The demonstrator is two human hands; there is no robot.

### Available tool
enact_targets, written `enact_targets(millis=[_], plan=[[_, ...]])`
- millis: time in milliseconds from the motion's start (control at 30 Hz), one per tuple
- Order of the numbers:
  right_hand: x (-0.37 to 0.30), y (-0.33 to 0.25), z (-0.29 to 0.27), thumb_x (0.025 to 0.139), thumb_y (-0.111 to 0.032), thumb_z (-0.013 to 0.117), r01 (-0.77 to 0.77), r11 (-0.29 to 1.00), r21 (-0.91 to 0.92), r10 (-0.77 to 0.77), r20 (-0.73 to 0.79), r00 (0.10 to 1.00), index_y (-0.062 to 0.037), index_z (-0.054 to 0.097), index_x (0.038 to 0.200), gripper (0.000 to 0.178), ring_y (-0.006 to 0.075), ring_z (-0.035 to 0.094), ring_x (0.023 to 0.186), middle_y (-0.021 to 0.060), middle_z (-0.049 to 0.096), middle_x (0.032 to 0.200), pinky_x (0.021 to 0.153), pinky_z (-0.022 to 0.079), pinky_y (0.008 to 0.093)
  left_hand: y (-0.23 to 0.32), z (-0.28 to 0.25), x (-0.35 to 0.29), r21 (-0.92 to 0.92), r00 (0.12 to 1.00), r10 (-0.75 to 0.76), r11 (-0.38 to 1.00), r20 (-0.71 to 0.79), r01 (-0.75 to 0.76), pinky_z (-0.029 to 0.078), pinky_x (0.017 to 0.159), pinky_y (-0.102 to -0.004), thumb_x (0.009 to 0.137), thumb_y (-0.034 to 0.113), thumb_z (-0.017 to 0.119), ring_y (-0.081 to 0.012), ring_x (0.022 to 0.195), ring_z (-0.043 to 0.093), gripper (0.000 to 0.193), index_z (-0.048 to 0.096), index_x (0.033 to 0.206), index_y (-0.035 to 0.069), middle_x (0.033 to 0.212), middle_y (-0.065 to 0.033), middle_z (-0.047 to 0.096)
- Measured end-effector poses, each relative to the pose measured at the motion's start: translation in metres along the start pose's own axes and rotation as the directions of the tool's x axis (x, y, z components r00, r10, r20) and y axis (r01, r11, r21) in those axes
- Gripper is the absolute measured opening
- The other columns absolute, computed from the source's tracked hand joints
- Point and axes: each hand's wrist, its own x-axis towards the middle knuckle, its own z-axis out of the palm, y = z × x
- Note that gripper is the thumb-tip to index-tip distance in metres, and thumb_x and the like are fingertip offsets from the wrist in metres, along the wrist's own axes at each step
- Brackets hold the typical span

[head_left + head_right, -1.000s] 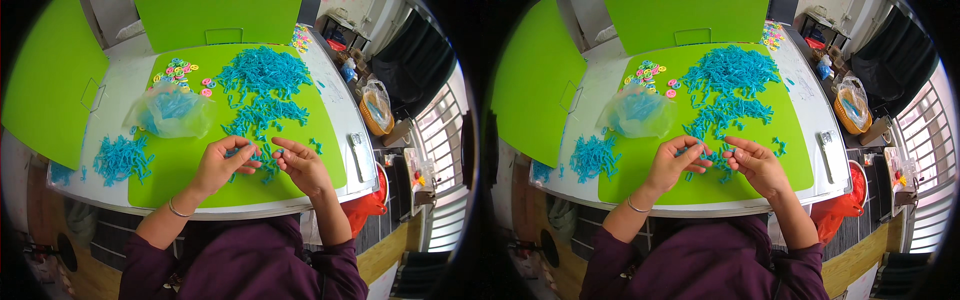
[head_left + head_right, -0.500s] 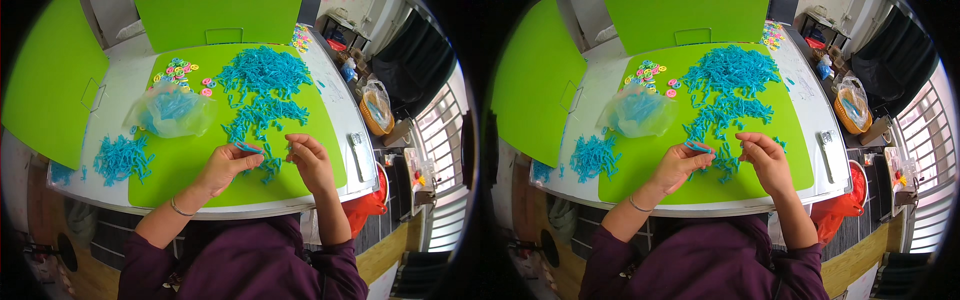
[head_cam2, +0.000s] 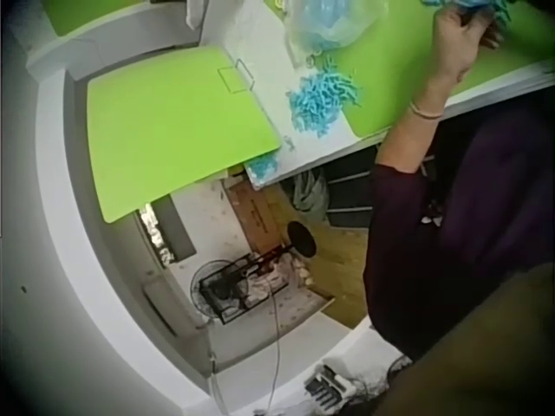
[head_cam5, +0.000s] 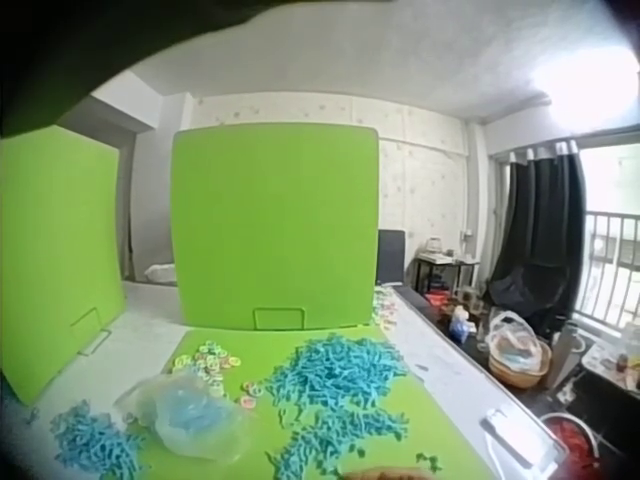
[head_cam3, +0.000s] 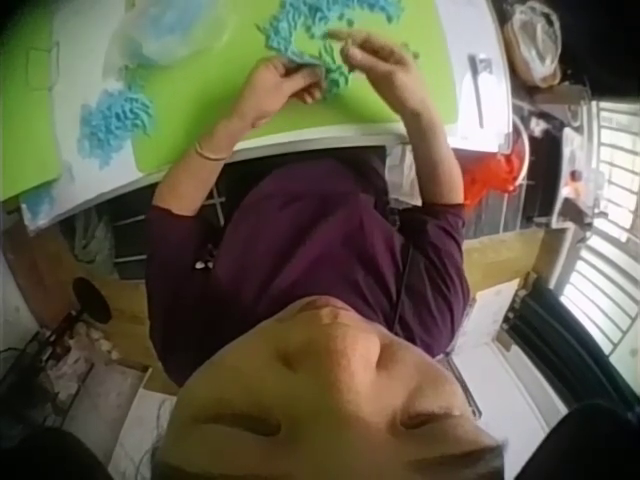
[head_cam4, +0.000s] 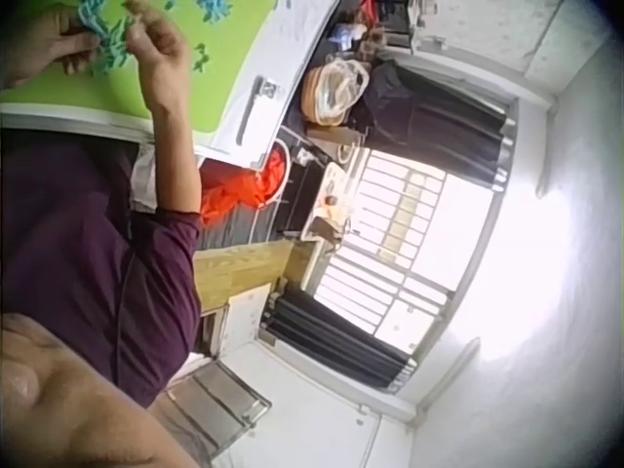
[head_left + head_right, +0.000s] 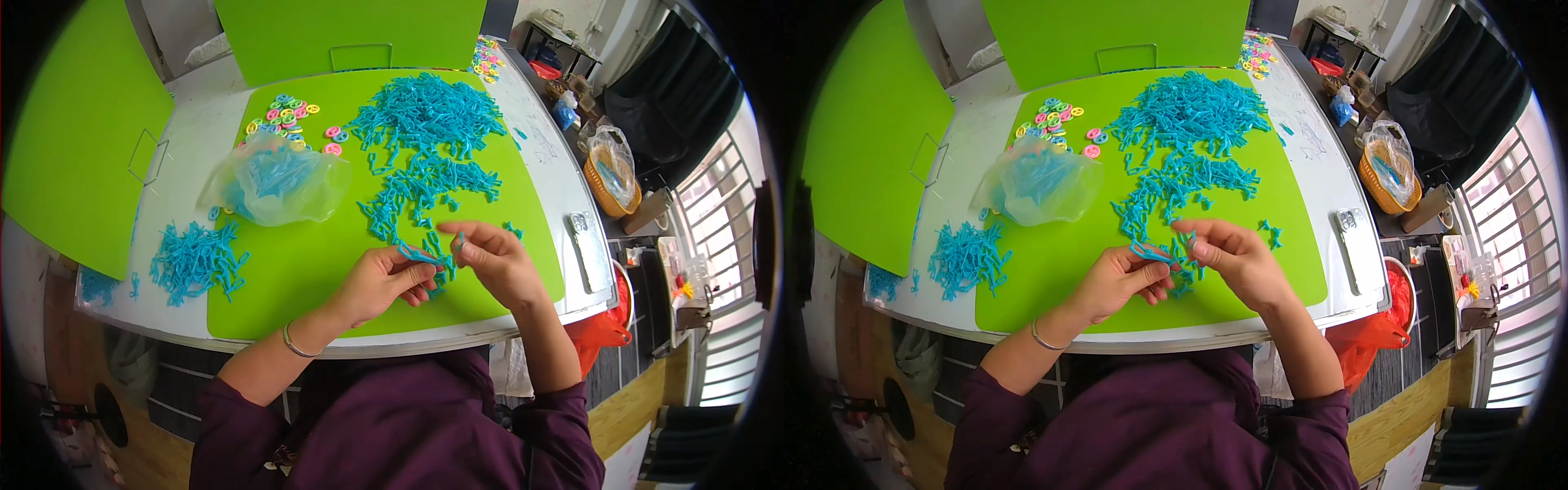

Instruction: Sorting through and inspecting various blue plastic toy components on a green workbench.

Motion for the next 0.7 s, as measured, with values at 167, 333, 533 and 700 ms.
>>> enact_targets(millis=[167,333,533,700], plan=[[-0.001,0.015,-0.007,0.086,-0.01,0.06,-0.192,0.956,0.224,0.182,0.066,0.981,0.0005,0.063,0.104,0.021,0.0138,0.059,0.081,0.0072,0.065,0.095,0.075,0.048,0.0258,-0.003,0.001,0.003,0.017,0.999,0.045,0.999,-0.004,-0.045,0.05,0.061,-0.0231,0.089,0.015,0.058,-0.009,0.066,0.058,0.015,0.064,0.096,0.004,0.078,-0.0041,0.064],[-0.001,0.013,-0.008,0.085,-0.009,0.061,-0.206,0.97,0.13,0.202,0.046,0.978,0.0002,0.063,0.104,0.021,0.0137,0.059,0.081,0.0067,0.065,0.092,0.074,0.048,0.0257,-0.005,0.0,0.002,0.046,0.999,0.054,0.997,0.007,-0.054,0.05,0.062,-0.0231,0.089,0.015,0.058,-0.0092,0.066,0.058,0.015,0.063,0.093,0.002,0.078,-0.0046,0.064],[-0.003,0.018,-0.01,0.083,-0.007,0.062,-0.246,0.94,0.237,0.243,0.04,0.969,0.0004,0.063,0.104,0.022,0.0134,0.058,0.078,0.0066,0.065,0.09,0.072,0.047,0.0254,0.001,0.0,0.003,0.062,0.997,0.07,0.996,0.013,-0.07,0.05,0.062,-0.0233,0.088,0.013,0.058,-0.0094,0.066,0.058,0.014,0.062,0.089,0.0,0.077,-0.0052,0.064],[-0.002,0.017,-0.008,0.083,-0.005,0.062,-0.193,0.952,0.237,0.186,0.049,0.981,-0.0006,0.064,0.101,0.019,0.014,0.058,0.078,0.0066,0.065,0.09,0.072,0.047,0.0262,0.002,0.0,0.002,0.076,0.996,0.09,0.993,0.011,-0.09,0.049,0.062,-0.0229,0.088,0.012,0.058,-0.0089,0.066,0.058,0.014,0.062,0.089,-0.001,0.076,-0.005,0.064]])
